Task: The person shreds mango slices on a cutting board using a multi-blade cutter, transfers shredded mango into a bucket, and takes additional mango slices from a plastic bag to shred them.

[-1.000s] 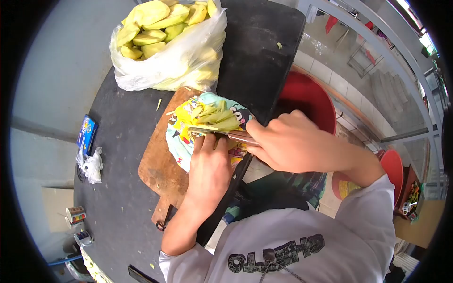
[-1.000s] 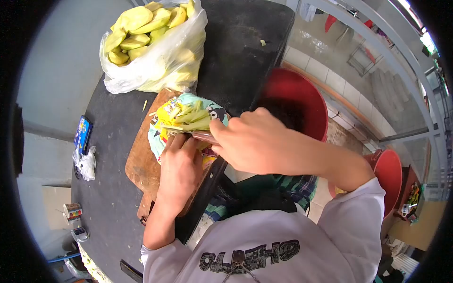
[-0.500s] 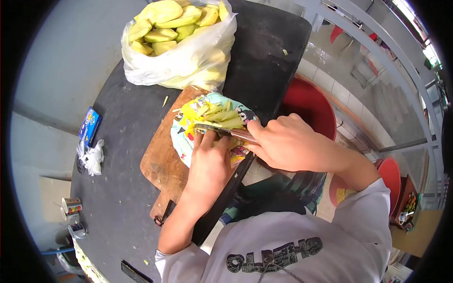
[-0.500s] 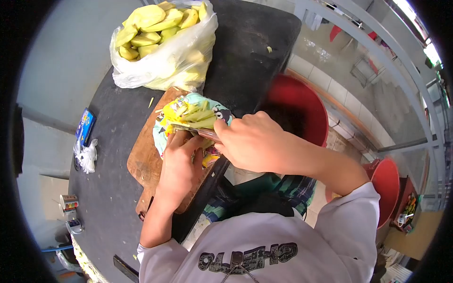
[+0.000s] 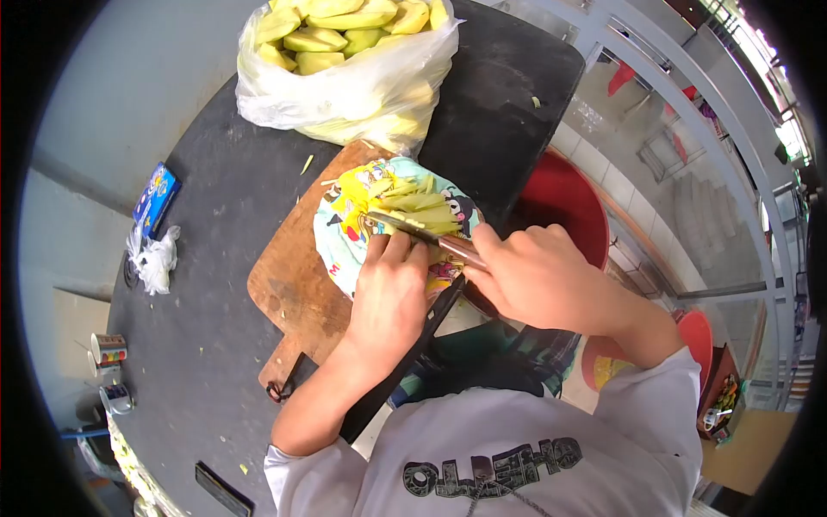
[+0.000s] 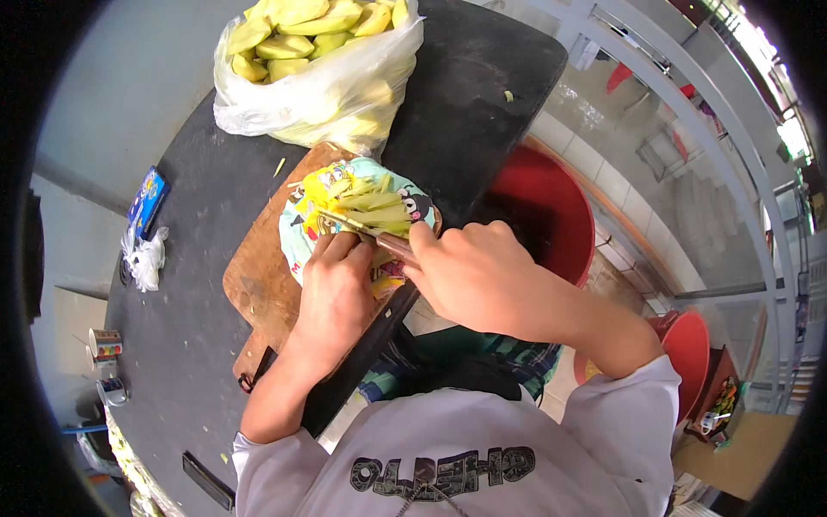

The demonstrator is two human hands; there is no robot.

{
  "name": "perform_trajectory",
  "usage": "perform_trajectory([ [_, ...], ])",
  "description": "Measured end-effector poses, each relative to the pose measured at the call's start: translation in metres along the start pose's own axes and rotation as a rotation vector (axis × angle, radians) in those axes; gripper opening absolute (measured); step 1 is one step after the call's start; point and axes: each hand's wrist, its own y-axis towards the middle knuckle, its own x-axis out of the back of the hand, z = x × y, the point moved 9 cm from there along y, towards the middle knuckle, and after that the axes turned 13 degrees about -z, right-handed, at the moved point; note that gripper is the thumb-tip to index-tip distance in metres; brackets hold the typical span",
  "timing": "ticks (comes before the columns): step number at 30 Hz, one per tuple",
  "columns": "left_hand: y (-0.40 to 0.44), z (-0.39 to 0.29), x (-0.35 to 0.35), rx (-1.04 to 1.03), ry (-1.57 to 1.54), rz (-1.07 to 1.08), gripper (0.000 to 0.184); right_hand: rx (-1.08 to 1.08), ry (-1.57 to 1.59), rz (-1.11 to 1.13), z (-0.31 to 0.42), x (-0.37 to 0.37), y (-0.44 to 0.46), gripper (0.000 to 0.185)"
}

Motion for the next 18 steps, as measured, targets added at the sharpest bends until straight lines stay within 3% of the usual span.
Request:
perform_trajectory([
  [6, -0.005, 0.005, -0.002, -0.022, -0.014, -0.032, 0.025, 0.006, -0.046, 0.067, 0.007, 0.02, -0.002, 0.032],
  [8, -0.005, 0.005, -0.002, -0.029, -0.004, -0.032, 0.024, 0.04, -0.022, -0.068, 0.006, 0.01, 0.002, 0.03],
  [11, -0.003, 0.002, 0.001, -0.038, -0.006, -0.042, 0.021, 0.051, -0.049, -0.072, 0.009, 0.002, 0.002, 0.029],
  [15, -0.004, 0.005, 0.0, -0.035, -0.028, -0.056, 0.022, -0.01, -0.057, 0.035, 0.012, 0.032, 0.0, 0.029],
  [18, -0.006, 0.005, 0.0, -0.036, -0.016, -0.052, 0.023, -0.034, -0.002, -0.014, 0.005, 0.002, 0.0, 0.029],
])
